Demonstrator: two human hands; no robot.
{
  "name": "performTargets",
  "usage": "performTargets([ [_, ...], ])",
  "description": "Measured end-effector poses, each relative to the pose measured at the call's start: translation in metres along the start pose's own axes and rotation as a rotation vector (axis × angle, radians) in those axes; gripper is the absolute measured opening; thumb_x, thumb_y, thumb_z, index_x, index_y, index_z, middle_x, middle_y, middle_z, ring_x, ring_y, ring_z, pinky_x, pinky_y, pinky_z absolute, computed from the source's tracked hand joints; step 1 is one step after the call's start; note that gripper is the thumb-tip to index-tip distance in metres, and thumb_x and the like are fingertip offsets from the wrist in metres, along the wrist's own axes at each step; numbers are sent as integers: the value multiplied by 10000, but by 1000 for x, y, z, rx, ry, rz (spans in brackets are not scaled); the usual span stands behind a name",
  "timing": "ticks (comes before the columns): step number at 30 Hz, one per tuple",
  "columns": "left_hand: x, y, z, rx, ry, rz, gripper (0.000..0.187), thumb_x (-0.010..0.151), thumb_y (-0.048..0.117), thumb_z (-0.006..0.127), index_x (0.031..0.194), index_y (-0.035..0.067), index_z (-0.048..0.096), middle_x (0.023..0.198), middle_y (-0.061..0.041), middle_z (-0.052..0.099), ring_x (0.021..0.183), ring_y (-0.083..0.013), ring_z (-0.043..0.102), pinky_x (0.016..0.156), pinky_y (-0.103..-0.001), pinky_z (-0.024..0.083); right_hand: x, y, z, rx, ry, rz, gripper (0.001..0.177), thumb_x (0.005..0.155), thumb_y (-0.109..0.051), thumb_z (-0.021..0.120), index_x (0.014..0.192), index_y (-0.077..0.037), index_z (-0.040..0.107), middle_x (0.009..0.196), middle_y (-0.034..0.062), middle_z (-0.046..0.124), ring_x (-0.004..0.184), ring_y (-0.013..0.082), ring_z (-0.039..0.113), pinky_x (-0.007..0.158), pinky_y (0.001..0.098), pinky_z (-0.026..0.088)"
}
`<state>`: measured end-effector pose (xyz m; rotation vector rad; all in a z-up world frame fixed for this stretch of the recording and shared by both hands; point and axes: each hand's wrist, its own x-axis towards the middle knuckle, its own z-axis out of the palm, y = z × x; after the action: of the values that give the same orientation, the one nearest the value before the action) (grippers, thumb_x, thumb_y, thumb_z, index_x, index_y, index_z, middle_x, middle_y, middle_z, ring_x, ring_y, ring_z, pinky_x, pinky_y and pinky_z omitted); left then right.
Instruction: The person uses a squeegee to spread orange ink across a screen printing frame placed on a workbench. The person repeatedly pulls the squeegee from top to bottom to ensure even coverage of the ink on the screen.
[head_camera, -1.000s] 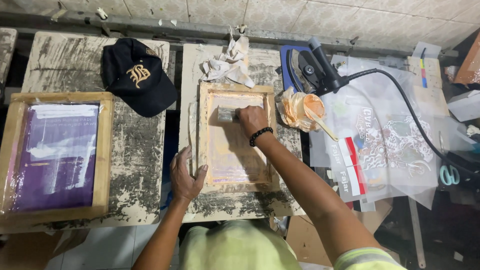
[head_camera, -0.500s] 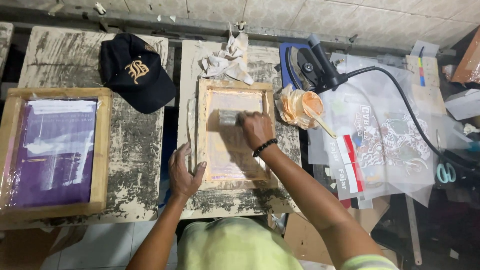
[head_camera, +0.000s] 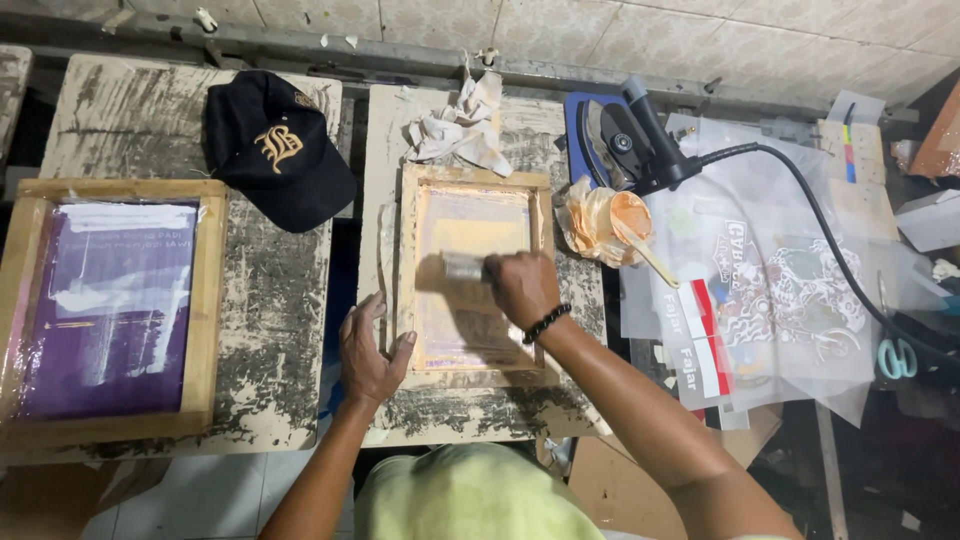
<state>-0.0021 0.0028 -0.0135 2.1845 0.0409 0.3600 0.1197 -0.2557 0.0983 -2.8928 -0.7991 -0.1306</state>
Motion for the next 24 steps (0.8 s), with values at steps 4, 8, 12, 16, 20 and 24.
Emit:
performTargets([
  [4, 6, -7, 4, -4, 34, 27, 742, 938, 535, 697, 1532, 133, 506, 1255, -101, 654, 1415, -353, 532, 1268, -568, 324, 75, 44, 33, -145, 59, 118, 67, 684, -180, 768, 664, -170, 706, 561, 36, 669, 607, 284, 714, 637, 411, 582],
  [8, 5, 23, -9, -40, 8, -34, 707, 997, 510, 634, 1564, 125, 458, 1290, -123, 616, 1386, -401, 524, 1271, -626, 304, 102, 47, 61, -151, 34, 135, 64, 619, -158, 760, 674, -160, 729, 580, 39, 670, 609, 285, 711, 663, 429, 595],
  [12, 0, 9, 0, -48, -5, -41, 718, 1007, 534, 631, 1566, 119, 456, 1284, -121, 605, 1416, -397, 496, 1275, -636, 286, 85, 40, 71, -136, -73, 172, 103, 669, -172, 774, 747, -106, 762, 641, 67, 696, 673, 313, 729, 945, 631, 493],
  [16, 1, 13, -5, -39, -23, -39, 725, 995, 515, 654, 1562, 104, 465, 1284, -128, 616, 1450, -406, 467, 1279, -644, 279, 32, 0, 28, 24, -204, 108, 112, 752, -82, 681, 764, 7, 749, 690, 230, 705, 715, 431, 734, 662, 546, 598],
  [20, -3, 1, 1, -31, -22, -61, 768, 978, 589, 634, 1573, 139, 453, 1291, -101, 616, 1408, -358, 505, 1291, -636, 266, -31, -32, 8, 20, -385, 105, 101, 754, -140, 726, 774, -52, 772, 703, 170, 722, 718, 384, 749, 639, 477, 624],
  [24, 5, 15, -8, -37, -20, -36, 749, 993, 559, 631, 1573, 120, 454, 1286, -117, 622, 1393, -372, 522, 1283, -633, 283, -12, -10, -8, 29, -421, 73, 156, 733, -182, 781, 821, -53, 777, 744, 188, 737, 733, 384, 748, 661, 482, 622],
])
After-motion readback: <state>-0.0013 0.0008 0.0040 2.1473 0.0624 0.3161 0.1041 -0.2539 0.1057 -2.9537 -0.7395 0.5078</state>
